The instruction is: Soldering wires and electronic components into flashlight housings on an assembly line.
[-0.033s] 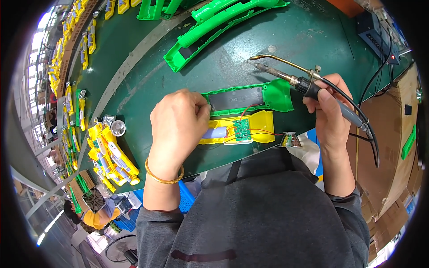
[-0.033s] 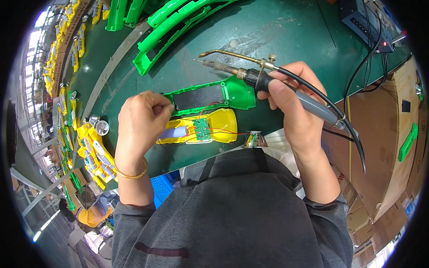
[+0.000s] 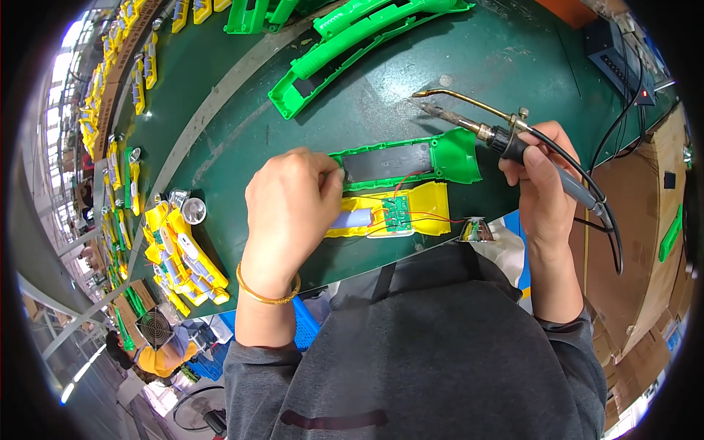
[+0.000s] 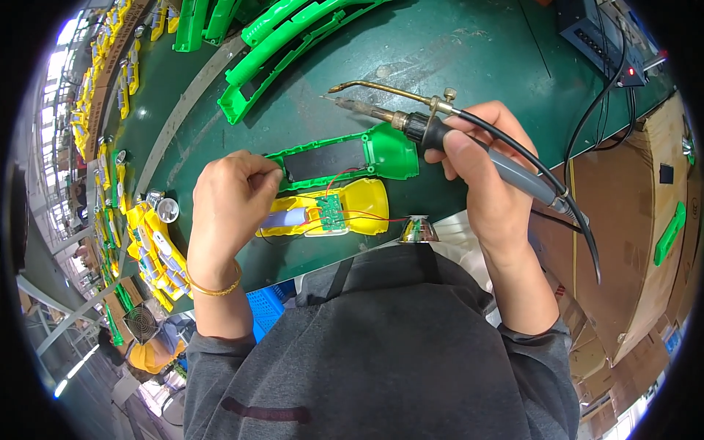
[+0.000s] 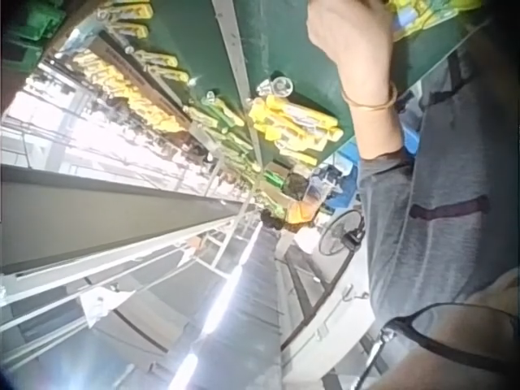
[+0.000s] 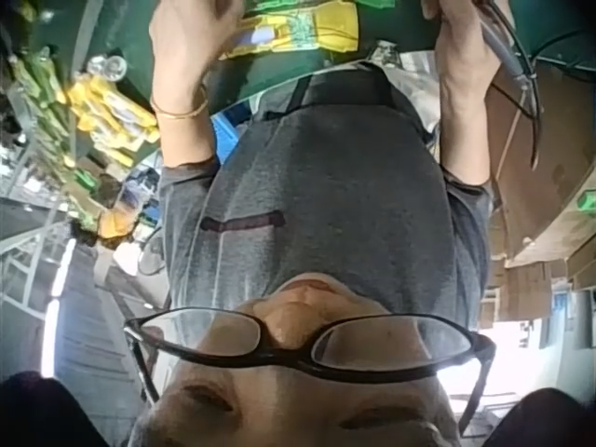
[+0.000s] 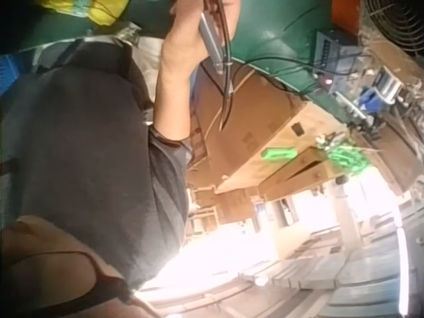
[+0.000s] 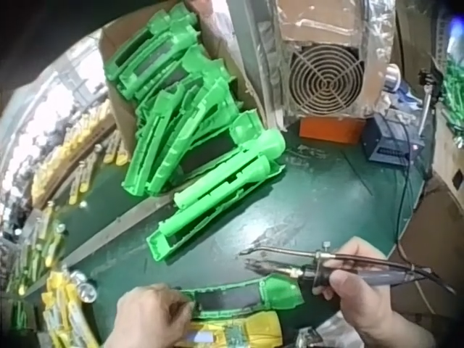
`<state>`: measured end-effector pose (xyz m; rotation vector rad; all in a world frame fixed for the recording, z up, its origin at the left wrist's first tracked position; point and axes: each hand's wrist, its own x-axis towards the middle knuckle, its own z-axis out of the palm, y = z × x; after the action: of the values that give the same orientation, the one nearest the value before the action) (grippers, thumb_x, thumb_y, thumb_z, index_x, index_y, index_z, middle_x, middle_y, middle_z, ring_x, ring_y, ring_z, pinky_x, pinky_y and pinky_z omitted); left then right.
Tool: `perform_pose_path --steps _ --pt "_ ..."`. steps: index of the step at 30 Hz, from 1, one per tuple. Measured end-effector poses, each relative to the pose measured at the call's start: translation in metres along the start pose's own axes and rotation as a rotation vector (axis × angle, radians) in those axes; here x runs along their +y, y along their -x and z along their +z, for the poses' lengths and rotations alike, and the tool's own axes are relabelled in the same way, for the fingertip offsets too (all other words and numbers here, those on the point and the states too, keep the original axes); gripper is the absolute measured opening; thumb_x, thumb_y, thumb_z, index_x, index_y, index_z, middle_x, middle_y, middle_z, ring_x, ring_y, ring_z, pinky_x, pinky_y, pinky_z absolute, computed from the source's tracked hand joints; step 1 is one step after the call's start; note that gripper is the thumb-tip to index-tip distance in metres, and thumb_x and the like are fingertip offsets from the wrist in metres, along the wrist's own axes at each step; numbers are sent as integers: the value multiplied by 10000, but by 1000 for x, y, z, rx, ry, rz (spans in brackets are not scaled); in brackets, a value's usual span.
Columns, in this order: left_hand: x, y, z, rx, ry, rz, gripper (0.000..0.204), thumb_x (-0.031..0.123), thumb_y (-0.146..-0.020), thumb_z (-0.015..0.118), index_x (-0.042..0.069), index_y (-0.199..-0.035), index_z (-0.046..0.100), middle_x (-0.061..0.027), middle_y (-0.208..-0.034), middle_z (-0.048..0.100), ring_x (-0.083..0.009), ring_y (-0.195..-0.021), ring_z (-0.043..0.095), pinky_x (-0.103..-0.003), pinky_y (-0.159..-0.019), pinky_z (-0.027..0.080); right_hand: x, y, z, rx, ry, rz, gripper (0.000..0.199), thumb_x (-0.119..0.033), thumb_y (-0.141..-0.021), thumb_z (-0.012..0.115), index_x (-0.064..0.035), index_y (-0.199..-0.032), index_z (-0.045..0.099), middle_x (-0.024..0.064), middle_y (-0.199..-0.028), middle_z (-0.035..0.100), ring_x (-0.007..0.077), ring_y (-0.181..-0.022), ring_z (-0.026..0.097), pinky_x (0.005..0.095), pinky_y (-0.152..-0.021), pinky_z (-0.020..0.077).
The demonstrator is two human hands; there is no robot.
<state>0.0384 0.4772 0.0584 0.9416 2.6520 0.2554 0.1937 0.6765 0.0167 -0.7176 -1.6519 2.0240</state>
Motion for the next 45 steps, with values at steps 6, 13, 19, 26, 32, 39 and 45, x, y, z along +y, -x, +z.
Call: perform_pose_path --steps 6,13,19,26,32,39,45 --pt "-21 14 -29 182 343 -96 129 87 -854 579 3 -900 665 -109 -709 616 -174 -571 548 -285 -533 423 0 -2 -15 43 -150 -51 160 -125 -837 570 11 -915 539 101 -740 606 94 -614 517 213 -579 405" --pt "25 -7 6 187 73 392 231 73 -690 683 40 -915 647 -101 -863 610 -261 -804 564 -361 -690 429 14 -10 -7 98 -260 -23 189 -175 -858 567 -5 -932 533 100 -750 592 127 -619 521 228 -585 416" --pt "13 -15 -5 30 53 372 288 110 -649 712 50 -914 617 -106 -912 571 -305 -887 543 -368 -803 412 19 -14 -19 179 -315 -45 185 -183 -863 580 -17 -914 515 106 -745 603 115 -610 516 220 -580 421" --pt "14 40 7 -98 82 424 578 226 -669 734 96 -1187 513 -156 -1123 523 -339 -1062 500 -428 -899 400 25 -18 -31 122 -307 -84 160 -179 -877 555 -41 -939 503 34 -824 501 107 -714 498 230 -579 389" --pt "-27 58 3 21 156 321 552 145 -711 710 82 -1217 500 -166 -1164 538 -326 -1058 529 -411 -865 446 32 -18 -54 158 -302 -129 141 -187 -900 527 -60 -956 504 19 -856 528 75 -737 523 205 -584 396" --pt "-177 -65 -75 581 -70 -139 557 150 -735 674 121 -1233 427 -167 -1084 593 -378 -996 559 -426 -820 456 40 -24 -54 87 -408 -241 176 -182 -894 534 -34 -961 467 55 -887 515 118 -749 478 248 -706 391" --pt "-251 -147 -56 446 -141 -523 608 222 -744 691 116 -1256 381 -194 -1051 586 -377 -941 586 -445 -786 475 45 -31 -51 102 -469 -295 144 -167 -895 529 -42 -928 466 40 -876 485 119 -773 453 265 -731 388"
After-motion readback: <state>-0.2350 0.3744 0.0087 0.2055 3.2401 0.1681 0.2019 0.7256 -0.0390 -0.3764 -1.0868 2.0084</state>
